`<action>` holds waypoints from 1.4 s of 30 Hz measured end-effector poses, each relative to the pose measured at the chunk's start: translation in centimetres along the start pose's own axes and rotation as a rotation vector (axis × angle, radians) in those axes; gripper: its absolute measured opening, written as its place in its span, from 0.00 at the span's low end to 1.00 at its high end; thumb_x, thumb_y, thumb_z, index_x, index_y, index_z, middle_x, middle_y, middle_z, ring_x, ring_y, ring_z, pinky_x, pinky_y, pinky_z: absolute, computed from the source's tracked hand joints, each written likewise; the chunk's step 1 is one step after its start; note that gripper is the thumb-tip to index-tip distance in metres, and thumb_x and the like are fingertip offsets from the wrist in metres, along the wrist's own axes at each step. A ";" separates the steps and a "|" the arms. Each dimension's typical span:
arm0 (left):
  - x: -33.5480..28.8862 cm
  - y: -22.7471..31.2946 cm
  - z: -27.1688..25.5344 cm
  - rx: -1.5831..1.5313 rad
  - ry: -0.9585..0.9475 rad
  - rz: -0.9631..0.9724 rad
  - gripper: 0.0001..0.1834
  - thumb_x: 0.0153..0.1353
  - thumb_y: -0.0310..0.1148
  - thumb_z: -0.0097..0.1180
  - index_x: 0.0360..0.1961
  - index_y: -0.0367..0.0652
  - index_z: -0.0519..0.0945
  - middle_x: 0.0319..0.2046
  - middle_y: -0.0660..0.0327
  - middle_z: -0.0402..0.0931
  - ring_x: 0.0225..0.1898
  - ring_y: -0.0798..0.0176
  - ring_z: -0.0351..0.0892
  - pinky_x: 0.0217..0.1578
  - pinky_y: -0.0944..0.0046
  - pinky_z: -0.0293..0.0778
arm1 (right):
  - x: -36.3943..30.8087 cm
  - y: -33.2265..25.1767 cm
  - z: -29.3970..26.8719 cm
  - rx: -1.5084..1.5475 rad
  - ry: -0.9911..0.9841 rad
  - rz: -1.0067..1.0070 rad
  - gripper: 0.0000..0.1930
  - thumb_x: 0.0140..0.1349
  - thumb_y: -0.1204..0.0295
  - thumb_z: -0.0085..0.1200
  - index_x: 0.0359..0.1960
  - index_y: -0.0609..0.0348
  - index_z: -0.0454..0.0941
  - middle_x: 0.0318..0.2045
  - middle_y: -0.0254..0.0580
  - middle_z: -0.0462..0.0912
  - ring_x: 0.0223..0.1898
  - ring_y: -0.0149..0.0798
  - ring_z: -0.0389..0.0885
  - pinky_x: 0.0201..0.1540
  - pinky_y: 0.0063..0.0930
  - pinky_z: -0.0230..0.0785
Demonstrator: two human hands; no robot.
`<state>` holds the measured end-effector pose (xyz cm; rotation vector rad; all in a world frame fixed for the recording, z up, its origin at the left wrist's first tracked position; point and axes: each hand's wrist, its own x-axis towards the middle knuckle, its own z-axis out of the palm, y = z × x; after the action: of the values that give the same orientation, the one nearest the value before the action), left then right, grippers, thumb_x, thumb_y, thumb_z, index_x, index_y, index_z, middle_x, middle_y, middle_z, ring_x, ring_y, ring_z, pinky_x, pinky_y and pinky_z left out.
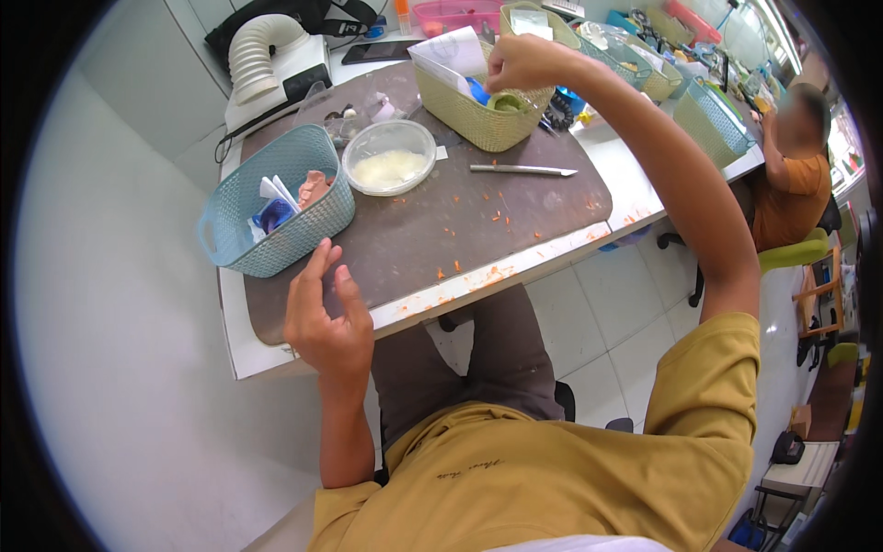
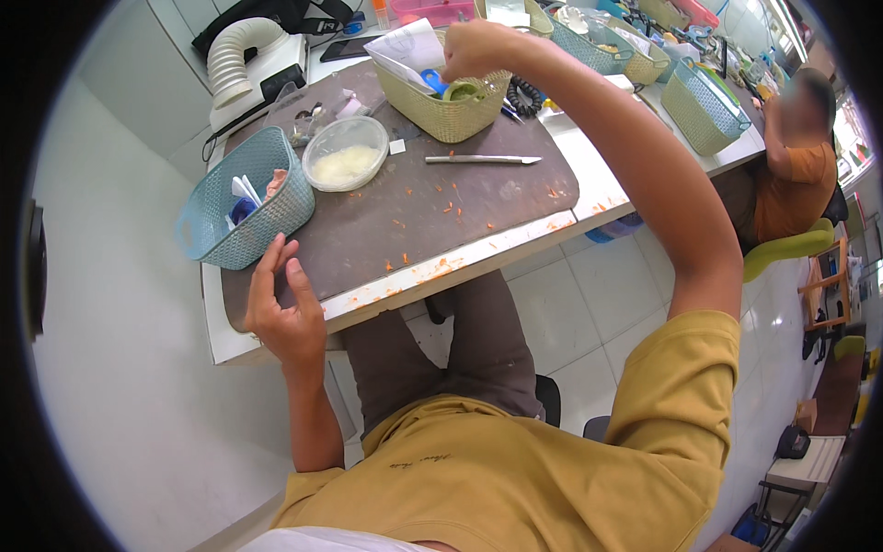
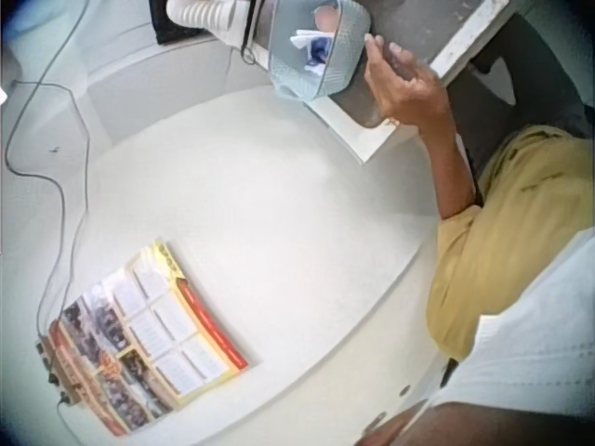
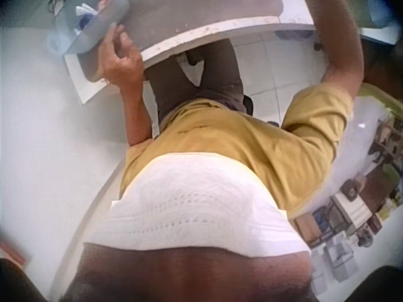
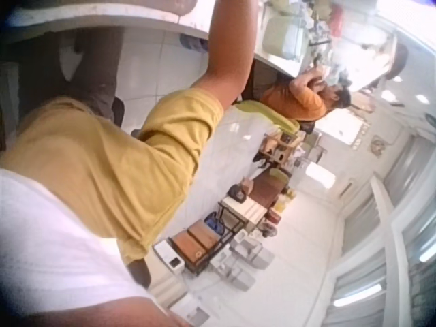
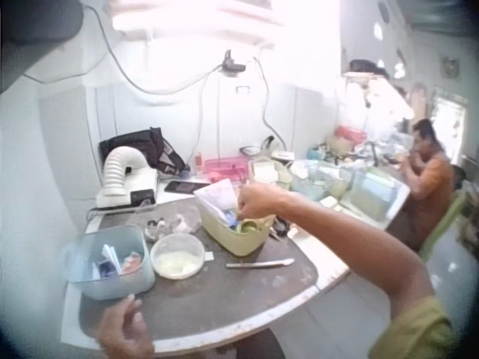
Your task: The person refines a green dental model held in a blue plastic holder using a metal carving tool and a small brush. The person scrapes and smooths the model's surface, then brushes away debris before placing the model into a basket.
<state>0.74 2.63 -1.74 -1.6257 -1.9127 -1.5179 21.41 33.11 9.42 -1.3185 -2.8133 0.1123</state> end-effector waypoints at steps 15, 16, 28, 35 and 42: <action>0.7 0.5 -1.4 -0.431 -0.150 -0.176 0.13 0.66 0.25 0.50 0.49 0.34 0.78 0.40 0.54 0.83 0.45 0.64 0.81 0.50 0.64 0.73 | -2.5 -3.1 -0.2 0.106 0.062 0.187 0.19 0.54 0.55 0.59 0.27 0.61 0.83 0.19 0.42 0.81 0.21 0.33 0.83 0.27 0.25 0.76; 0.9 0.6 -1.4 -0.533 -0.164 -0.217 0.13 0.66 0.26 0.49 0.50 0.34 0.78 0.40 0.54 0.83 0.45 0.64 0.81 0.51 0.65 0.72 | -2.7 -2.8 -0.2 0.199 0.078 0.224 0.19 0.55 0.54 0.59 0.29 0.61 0.84 0.21 0.42 0.82 0.21 0.33 0.83 0.28 0.24 0.77; 2.8 5.0 5.0 -0.957 -0.469 -0.290 0.20 0.65 0.29 0.53 0.58 0.34 0.71 0.48 0.53 0.79 0.49 0.63 0.78 0.53 0.64 0.72 | -5.9 0.4 -3.5 0.584 0.420 0.235 0.21 0.62 0.52 0.57 0.44 0.56 0.84 0.29 0.37 0.83 0.23 0.26 0.81 0.27 0.19 0.74; 4.0 8.2 8.5 -1.042 -0.372 -0.230 0.28 0.65 0.31 0.54 0.64 0.31 0.64 0.58 0.49 0.70 0.54 0.60 0.73 0.57 0.60 0.70 | -10.4 -0.5 -4.2 0.969 0.337 0.141 0.20 0.62 0.54 0.58 0.39 0.61 0.82 0.19 0.29 0.76 0.16 0.20 0.71 0.20 0.15 0.64; 4.9 10.9 10.0 -1.173 -0.421 -0.237 0.29 0.61 0.24 0.57 0.62 0.27 0.65 0.56 0.48 0.71 0.56 0.61 0.74 0.56 0.62 0.72 | -14.4 -2.1 -1.6 1.231 0.164 0.114 0.15 0.63 0.58 0.58 0.30 0.60 0.80 0.16 0.27 0.73 0.14 0.19 0.70 0.16 0.14 0.62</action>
<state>12.21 11.97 3.24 -2.3009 -1.3962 -2.9196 29.10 20.82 11.20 -1.0113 -1.8084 1.3609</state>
